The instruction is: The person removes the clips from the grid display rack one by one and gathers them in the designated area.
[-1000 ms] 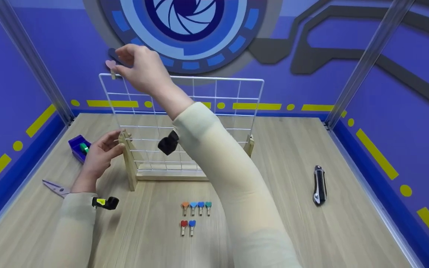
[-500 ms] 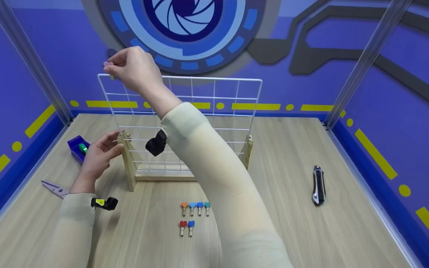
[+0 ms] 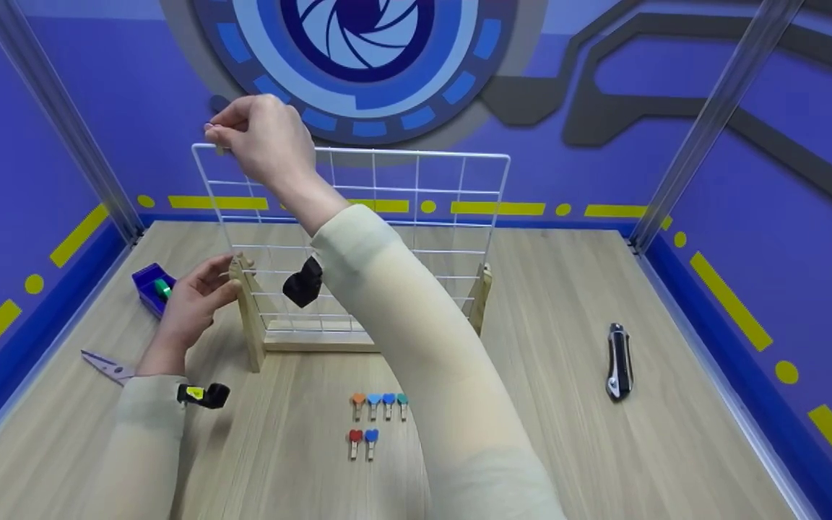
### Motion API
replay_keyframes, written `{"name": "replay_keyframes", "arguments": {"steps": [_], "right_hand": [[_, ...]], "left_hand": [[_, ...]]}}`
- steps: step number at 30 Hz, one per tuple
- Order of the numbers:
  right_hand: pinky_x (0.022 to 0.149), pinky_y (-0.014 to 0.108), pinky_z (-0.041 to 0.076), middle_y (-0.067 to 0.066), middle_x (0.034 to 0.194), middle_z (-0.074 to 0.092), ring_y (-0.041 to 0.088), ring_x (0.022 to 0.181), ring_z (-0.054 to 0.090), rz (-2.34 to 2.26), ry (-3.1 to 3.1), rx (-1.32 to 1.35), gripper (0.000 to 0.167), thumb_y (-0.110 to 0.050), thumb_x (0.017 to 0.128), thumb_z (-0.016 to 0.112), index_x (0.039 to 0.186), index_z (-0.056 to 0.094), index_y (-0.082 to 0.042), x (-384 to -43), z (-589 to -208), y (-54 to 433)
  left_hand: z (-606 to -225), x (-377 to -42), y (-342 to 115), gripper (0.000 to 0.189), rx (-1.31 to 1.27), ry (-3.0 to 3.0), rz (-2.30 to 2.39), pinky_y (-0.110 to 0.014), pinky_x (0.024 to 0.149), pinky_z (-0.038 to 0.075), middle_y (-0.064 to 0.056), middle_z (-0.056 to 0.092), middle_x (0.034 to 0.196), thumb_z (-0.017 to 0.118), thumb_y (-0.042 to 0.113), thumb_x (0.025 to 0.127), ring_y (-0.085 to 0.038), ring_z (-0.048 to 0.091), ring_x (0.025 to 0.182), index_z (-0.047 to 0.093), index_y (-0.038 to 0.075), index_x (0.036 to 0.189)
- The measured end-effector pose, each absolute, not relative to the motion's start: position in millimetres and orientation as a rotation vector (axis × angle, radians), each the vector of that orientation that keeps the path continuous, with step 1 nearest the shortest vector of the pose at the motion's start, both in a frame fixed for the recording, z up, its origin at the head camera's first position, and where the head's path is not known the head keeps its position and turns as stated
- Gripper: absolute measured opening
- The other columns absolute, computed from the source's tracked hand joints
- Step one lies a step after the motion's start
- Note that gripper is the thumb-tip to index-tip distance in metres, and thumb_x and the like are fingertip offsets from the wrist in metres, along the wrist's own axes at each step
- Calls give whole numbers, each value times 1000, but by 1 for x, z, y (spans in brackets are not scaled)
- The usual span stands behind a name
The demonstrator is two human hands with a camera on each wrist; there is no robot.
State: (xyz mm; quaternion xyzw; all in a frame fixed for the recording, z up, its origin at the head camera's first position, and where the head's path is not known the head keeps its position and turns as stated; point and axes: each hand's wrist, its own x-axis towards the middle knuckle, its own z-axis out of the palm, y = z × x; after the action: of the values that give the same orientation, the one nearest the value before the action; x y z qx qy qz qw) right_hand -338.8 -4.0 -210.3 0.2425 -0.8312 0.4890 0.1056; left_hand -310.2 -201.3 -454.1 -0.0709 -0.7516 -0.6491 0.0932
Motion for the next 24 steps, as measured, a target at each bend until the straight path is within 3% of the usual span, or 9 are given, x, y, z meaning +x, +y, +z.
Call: {"name": "replay_keyframes", "arguments": {"steps": [6, 14, 24], "right_hand": [[84, 18, 57, 5, 101, 80, 10, 87, 74, 1493, -2383, 710, 15, -19, 95, 74, 101, 80, -8, -338, -212, -4], [83, 22, 59, 8, 102, 80, 13, 89, 74, 1592, -2273, 786, 16, -18, 93, 76, 102, 80, -5, -338, -211, 3], [89, 28, 61, 10, 101, 80, 16, 90, 76, 1759, -2168, 919, 17, -13, 95, 75, 108, 78, -2, -323, -219, 29]], "left_hand": [[-455, -310, -202, 47, -191, -2257, -1931, -17, 97, 55, -13, 59, 145, 65, 8, 101, -26, 59, 132, 54, 9, 146], [-455, -311, -202, 47, -198, -2255, -1932, -18, 97, 55, -12, 60, 145, 65, 7, 100, -26, 59, 132, 54, 9, 146], [-454, -310, -201, 49, -180, -2265, -1916, -19, 99, 55, -14, 58, 147, 67, 13, 100, -28, 57, 134, 53, 9, 147]]}}
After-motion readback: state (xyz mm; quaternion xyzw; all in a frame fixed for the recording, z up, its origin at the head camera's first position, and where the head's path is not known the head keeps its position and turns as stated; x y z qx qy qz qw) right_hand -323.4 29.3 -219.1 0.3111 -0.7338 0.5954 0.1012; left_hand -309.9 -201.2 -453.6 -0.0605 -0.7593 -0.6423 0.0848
